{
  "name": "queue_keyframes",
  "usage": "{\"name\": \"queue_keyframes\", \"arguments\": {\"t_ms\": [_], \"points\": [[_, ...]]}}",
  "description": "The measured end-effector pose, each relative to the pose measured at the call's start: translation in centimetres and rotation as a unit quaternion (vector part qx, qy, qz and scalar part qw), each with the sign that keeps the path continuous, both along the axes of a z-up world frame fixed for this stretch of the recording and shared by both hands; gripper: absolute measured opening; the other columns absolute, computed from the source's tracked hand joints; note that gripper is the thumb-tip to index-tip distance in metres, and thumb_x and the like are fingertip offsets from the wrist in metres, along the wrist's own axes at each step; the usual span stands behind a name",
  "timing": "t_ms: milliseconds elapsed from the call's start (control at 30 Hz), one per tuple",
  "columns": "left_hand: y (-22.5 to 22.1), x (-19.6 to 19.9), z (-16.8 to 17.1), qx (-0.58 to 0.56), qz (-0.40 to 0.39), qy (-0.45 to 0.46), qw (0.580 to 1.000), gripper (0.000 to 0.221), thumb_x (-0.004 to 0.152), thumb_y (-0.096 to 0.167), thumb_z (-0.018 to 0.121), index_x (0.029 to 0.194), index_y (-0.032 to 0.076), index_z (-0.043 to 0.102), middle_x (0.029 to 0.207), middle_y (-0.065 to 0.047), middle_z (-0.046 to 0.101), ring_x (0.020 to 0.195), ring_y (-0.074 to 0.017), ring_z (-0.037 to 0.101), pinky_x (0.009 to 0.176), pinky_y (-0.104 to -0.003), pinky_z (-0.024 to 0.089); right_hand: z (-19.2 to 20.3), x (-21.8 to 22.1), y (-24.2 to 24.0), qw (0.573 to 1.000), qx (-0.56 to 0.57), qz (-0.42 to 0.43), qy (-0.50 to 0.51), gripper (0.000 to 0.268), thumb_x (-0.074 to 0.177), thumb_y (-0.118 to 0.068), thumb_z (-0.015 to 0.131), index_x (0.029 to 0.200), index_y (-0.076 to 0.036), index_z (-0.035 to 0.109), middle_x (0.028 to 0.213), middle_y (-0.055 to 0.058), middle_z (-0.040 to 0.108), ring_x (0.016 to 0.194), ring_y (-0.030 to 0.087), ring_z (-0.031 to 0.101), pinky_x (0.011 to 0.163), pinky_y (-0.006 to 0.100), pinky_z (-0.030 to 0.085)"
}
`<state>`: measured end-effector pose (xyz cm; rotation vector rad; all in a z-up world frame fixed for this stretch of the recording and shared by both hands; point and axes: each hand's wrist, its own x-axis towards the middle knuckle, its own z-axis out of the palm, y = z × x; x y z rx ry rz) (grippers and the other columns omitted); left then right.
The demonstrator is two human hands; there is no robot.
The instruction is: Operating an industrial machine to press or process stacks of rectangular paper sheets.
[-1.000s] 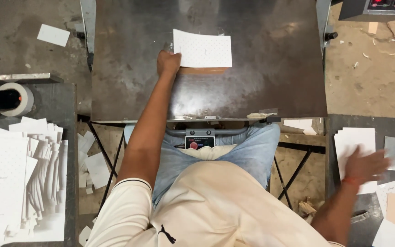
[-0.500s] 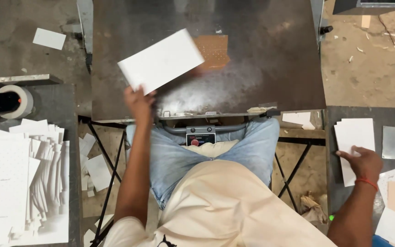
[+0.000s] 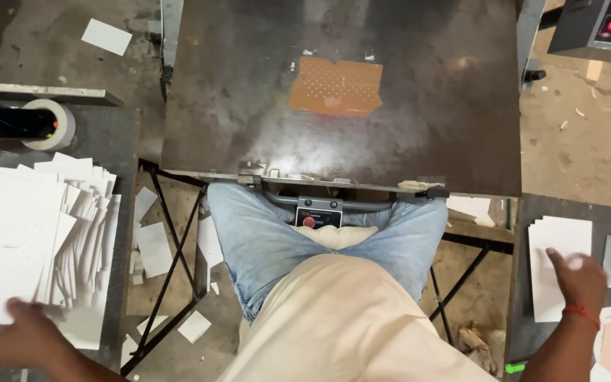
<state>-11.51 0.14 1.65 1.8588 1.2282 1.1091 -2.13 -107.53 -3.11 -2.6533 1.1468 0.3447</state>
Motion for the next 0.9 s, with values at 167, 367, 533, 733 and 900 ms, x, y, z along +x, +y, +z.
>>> {"name": "queue_keyframes", "arguments": {"t_ms": [167, 367, 533, 733, 900], "points": [[-3.7, 0.9, 2.2, 0.391, 0.129, 0.399, 0.819, 0.072, 0.090, 0.026, 0.090, 0.132, -0.004, 0.040, 0.120, -0.021, 0.061, 0.101, -0.0297, 0.067, 0.072, -0.039, 0.059, -7.2, -1.6, -0.6, 0.807, -0.537, 0.234, -0.077, 0.108, 0.073, -0.100, 0.047, 0.119, -0.004, 0.068, 0.099, 0.029, 0.075, 0.096, 0.042, 0.074, 0.057, 0.048, 0.051], [-8.8, 10.2, 2.8, 0.091, -0.051, 0.139, 0.985, 0.034, 0.101, -0.004, 0.064, 0.134, -0.002, 0.056, 0.124, -0.016, 0.065, 0.095, -0.0212, 0.066, 0.073, -0.029, 0.058, -5.2, -2.7, 1.6, 0.970, -0.178, 0.164, 0.000, 0.058, 0.108, -0.055, 0.071, 0.097, 0.002, 0.076, 0.105, 0.025, 0.077, 0.102, 0.036, 0.069, 0.097, 0.041, 0.052], [-20.6, 18.6, -2.1, -0.091, -0.418, 0.108, 0.898, 0.025, 0.099, 0.006, 0.065, 0.124, 0.008, 0.068, 0.116, -0.008, 0.073, 0.100, -0.0196, 0.070, 0.081, -0.034, 0.057, 1.2, -0.5, 2.3, 0.998, -0.018, 0.034, -0.041, 0.069, 0.075, -0.054, 0.090, 0.117, -0.001, 0.078, 0.110, 0.027, 0.076, 0.097, 0.038, 0.075, 0.088, 0.046, 0.057], [-37.9, 25.4, -2.7, -0.028, -0.818, 0.165, 0.551, 0.023, 0.095, 0.027, 0.066, 0.109, 0.011, 0.073, 0.106, -0.008, 0.075, 0.098, -0.0268, 0.072, 0.085, -0.039, 0.057, 0.0, -1.9, 1.4, 0.995, 0.014, 0.047, -0.085, 0.044, 0.093, -0.038, 0.076, 0.110, 0.003, 0.077, 0.104, 0.026, 0.076, 0.093, 0.040, 0.075, 0.090, 0.046, 0.057], [-45.4, 28.4, -10.2, -0.016, -0.879, 0.218, 0.424, 0.025, 0.096, 0.029, 0.065, 0.111, 0.010, 0.072, 0.109, -0.010, 0.073, 0.100, -0.0303, 0.070, 0.084, -0.043, 0.055, -2.2, -1.8, 3.9, 0.952, -0.158, 0.190, -0.183, 0.031, 0.089, -0.011, 0.065, 0.114, 0.004, 0.077, 0.105, 0.030, 0.073, 0.098, 0.043, 0.070, 0.090, 0.045, 0.055]]}}
